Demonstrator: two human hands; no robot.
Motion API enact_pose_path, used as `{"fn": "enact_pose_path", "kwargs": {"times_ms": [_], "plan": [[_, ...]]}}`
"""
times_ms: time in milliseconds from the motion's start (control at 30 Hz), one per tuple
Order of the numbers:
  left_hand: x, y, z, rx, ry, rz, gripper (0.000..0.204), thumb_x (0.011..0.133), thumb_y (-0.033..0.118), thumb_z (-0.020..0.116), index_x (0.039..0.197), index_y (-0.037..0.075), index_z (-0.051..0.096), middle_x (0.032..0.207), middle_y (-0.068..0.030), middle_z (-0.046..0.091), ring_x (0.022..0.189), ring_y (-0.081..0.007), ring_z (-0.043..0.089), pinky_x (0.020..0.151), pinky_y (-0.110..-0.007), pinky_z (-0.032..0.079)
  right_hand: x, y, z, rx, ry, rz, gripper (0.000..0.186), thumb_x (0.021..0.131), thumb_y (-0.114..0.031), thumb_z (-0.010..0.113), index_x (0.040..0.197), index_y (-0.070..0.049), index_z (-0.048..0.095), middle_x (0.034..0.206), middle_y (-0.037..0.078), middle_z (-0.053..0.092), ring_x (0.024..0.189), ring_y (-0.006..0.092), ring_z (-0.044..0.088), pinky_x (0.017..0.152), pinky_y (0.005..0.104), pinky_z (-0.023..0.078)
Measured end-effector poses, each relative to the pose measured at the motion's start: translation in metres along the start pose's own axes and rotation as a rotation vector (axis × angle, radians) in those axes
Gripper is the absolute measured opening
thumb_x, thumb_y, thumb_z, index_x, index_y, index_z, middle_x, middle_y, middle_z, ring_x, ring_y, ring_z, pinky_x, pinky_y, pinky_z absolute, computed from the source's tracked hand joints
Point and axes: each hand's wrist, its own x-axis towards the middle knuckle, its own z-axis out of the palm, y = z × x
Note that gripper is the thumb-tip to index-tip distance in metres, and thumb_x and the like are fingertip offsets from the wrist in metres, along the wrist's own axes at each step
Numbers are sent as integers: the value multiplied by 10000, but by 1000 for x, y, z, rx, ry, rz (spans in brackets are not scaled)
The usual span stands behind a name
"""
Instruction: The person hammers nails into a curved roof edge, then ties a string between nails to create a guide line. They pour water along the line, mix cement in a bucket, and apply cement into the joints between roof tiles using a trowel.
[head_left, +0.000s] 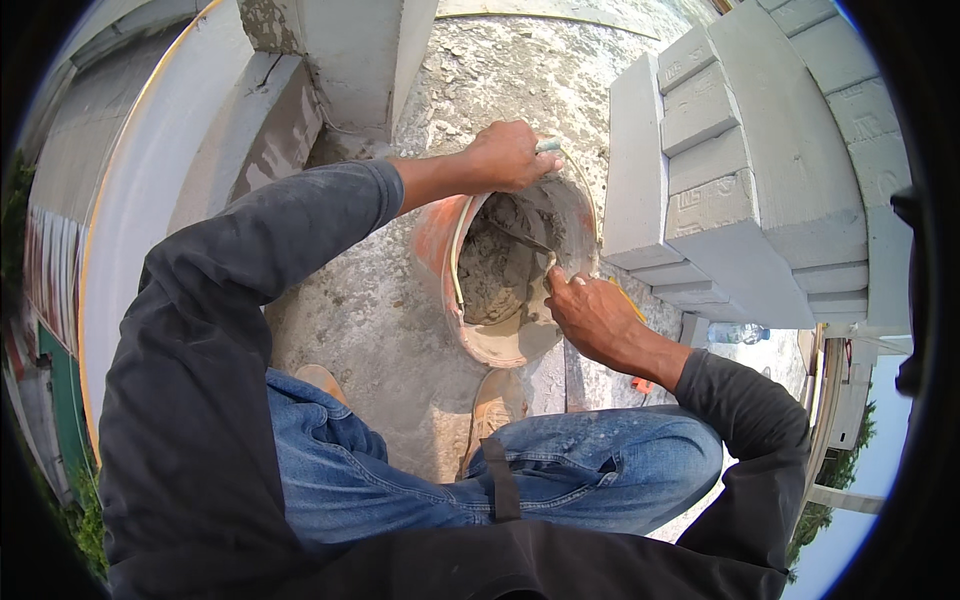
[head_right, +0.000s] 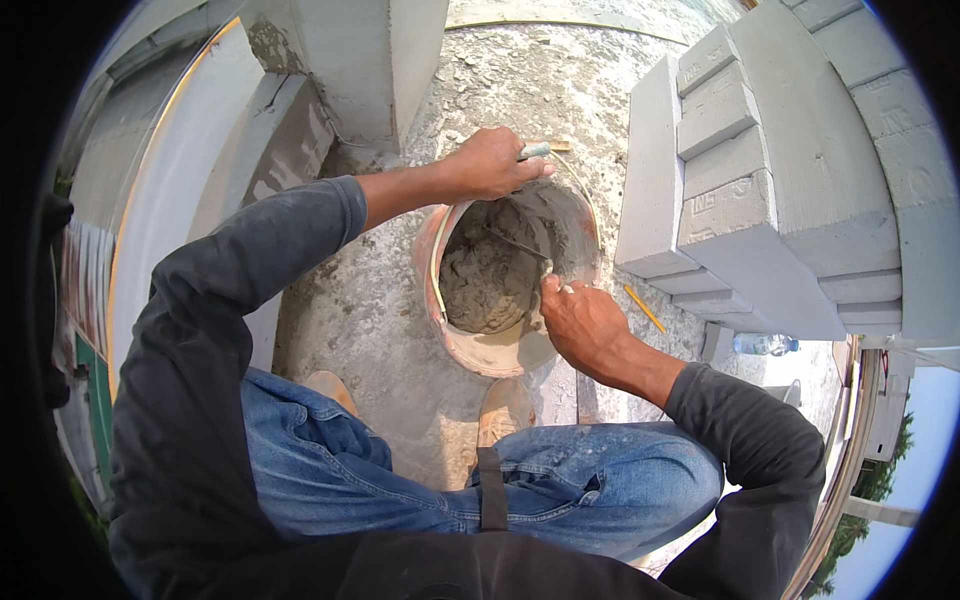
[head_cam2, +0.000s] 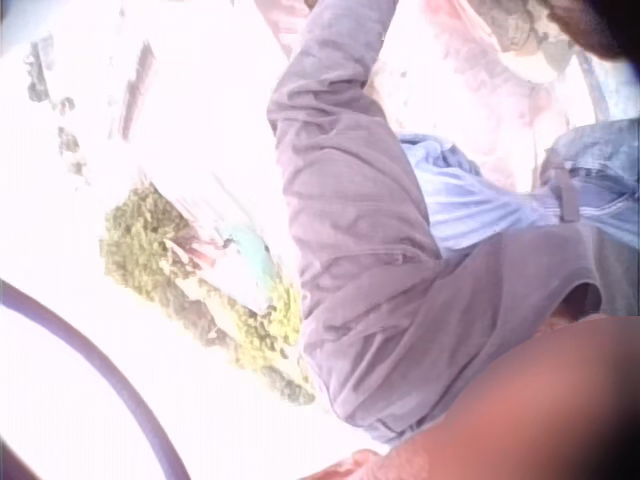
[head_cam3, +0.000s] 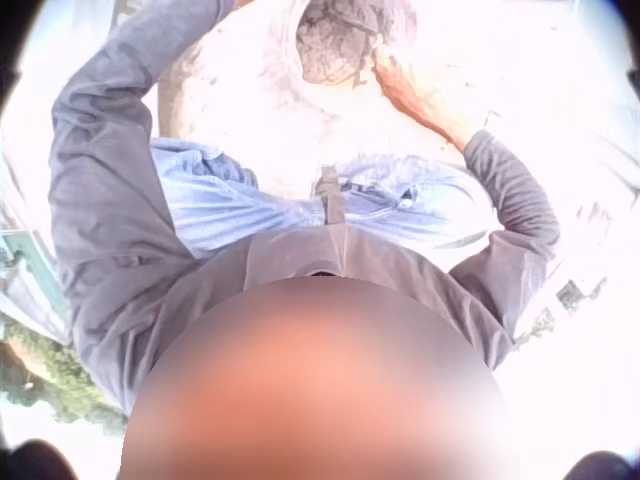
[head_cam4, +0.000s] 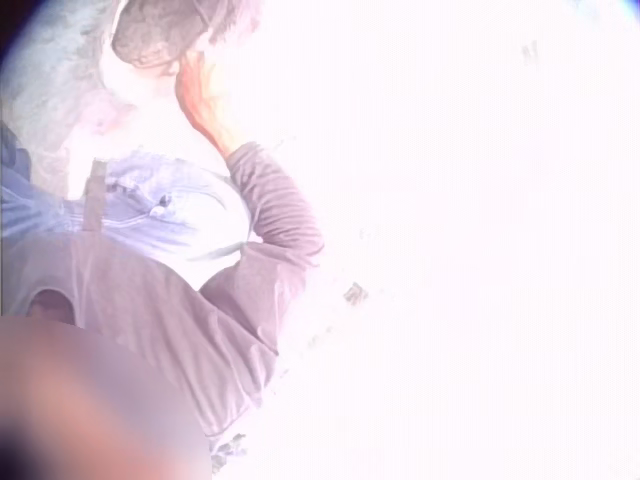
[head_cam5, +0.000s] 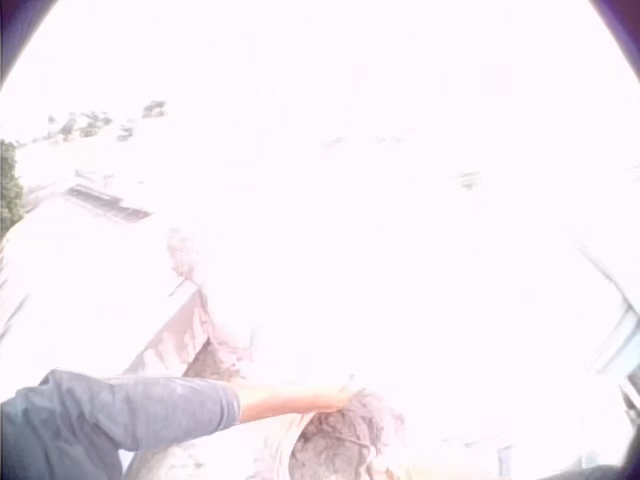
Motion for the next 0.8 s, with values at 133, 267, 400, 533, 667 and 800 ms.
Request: {"fn": "enact_pose_path", "kwargs": {"times_ms": [133,267,400,533,667,800], "plan": [[-3,7,-3,46,-94,-114,707,1027,584,611,951,-105,752,851,-317,721,848,-468,754,822,-535,601,-19,-10,-10,-47,-22,-92,383,1019,-184,635,1277,87,550,824,220,716,700,389,742,600,472,598],[-7,12,-4,11,-66,-133,705,1025,575,616,980,-115,757,909,-337,736,914,-476,759,859,-534,597,-36,6,-53,-80,146,-51,404,1072,-268,642,1309,44,548,807,189,696,675,378,739,574,476,585],[-1,18,3,-5,-59,-136,677,1011,547,652,1005,-122,755,959,-357,740,970,-492,757,884,-525,599,11,39,-46,-216,95,35,275,993,-110,632,1214,53,615,821,187,719,725,339,775,592,432,609],[-8,20,12,-79,-35,-123,658,992,541,686,994,-113,759,955,-344,734,962,-467,754,875,-524,597,24,43,-6,34,-120,-72,268,1011,-127,589,1190,66,639,854,235,730,779,414,763,704,498,617],[-18,26,18,-62,49,-162,660,997,552,688,912,-98,768,757,-247,714,743,-361,739,747,-497,578,11,20,7,435,-485,103,426,1111,-257,482,1101,141,632,892,352,714,916,545,720,867,571,585],[-16,34,19,-94,39,-206,650,1002,554,694,917,-86,768,731,-208,702,734,-322,735,723,-482,580,-12,-22,-11,412,-413,-45,418,1121,-244,482,1118,165,567,850,350,704,877,547,719,841,563,589]]}}
